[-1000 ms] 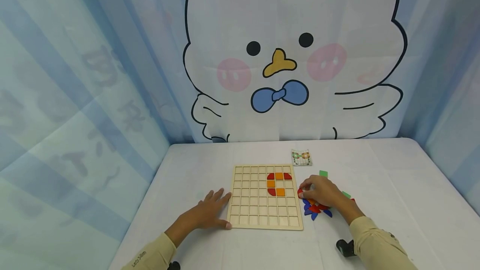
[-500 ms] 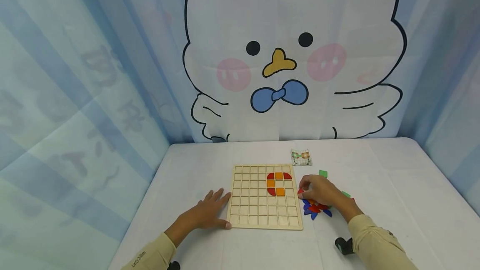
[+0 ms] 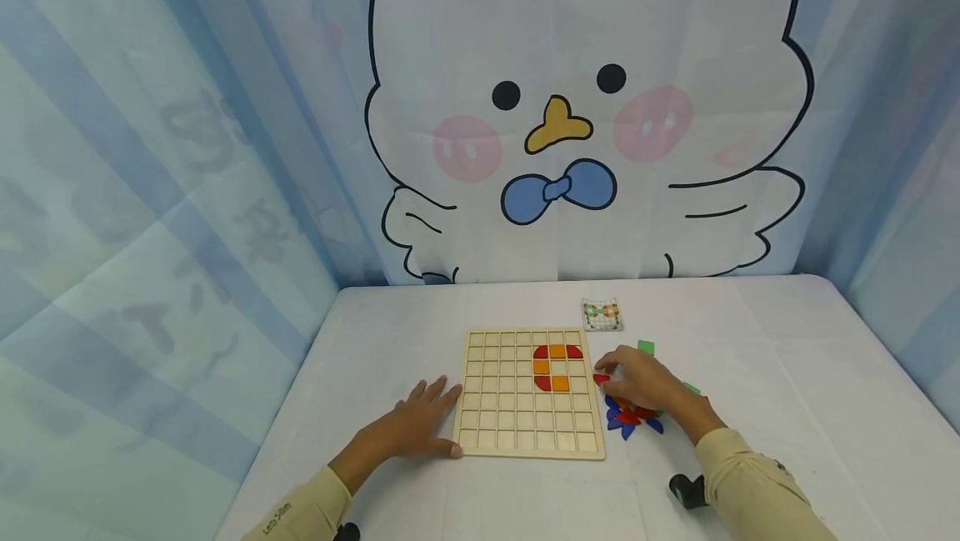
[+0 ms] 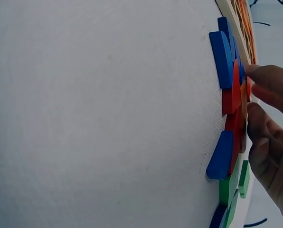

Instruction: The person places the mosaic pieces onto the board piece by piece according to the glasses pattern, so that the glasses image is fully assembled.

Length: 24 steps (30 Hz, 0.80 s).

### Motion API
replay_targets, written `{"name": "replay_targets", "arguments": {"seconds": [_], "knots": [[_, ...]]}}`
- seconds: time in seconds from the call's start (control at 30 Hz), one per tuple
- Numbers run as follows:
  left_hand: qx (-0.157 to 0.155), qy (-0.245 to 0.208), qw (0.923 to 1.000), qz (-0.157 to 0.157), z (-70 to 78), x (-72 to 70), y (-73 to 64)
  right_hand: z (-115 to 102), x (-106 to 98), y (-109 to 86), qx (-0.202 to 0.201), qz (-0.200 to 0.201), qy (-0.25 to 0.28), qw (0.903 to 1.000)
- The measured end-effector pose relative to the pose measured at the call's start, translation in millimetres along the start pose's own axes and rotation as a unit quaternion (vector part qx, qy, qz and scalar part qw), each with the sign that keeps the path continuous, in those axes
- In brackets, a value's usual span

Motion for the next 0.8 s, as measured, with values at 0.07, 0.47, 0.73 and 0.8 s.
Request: {"name": "replay_targets", "arguments": {"seconds": [0.07, 0.47, 0.73, 0.8], "knots": [[-0.001, -0.002, 1.0, -0.001, 1.1, -1.3, -1.2, -0.5, -0.2, 0.2, 0.002, 0.004, -0.008, 1.0], [0.001, 0.003, 1.0, 0.0, 1.1, -1.1, -1.7, -2.6, -0.6, 3.6, -0.004, -0.022, -0.012, 0.9997], [0.0, 0.006, 1.0, -0.003, 1.8, -3.1, -1.6, -0.6, -0.4, 0.0, 0.015, 0.004, -0.039, 0.9991], [-0.001, 0.006, 1.0, -0.003, 1.6, -2.3, -1.2, -0.5, -0.5, 0.2, 0.013, 0.005, -0.04, 0.9991]]}}
Point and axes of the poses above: each hand's wrist, its own y-axis towards the middle knuckle, its own x-axis out of the palm, z = x × y, the point moved 1 cm from there along y, towards the middle knuckle, and after that the axes turned 4 degrees about z, right-handed, at the moved point
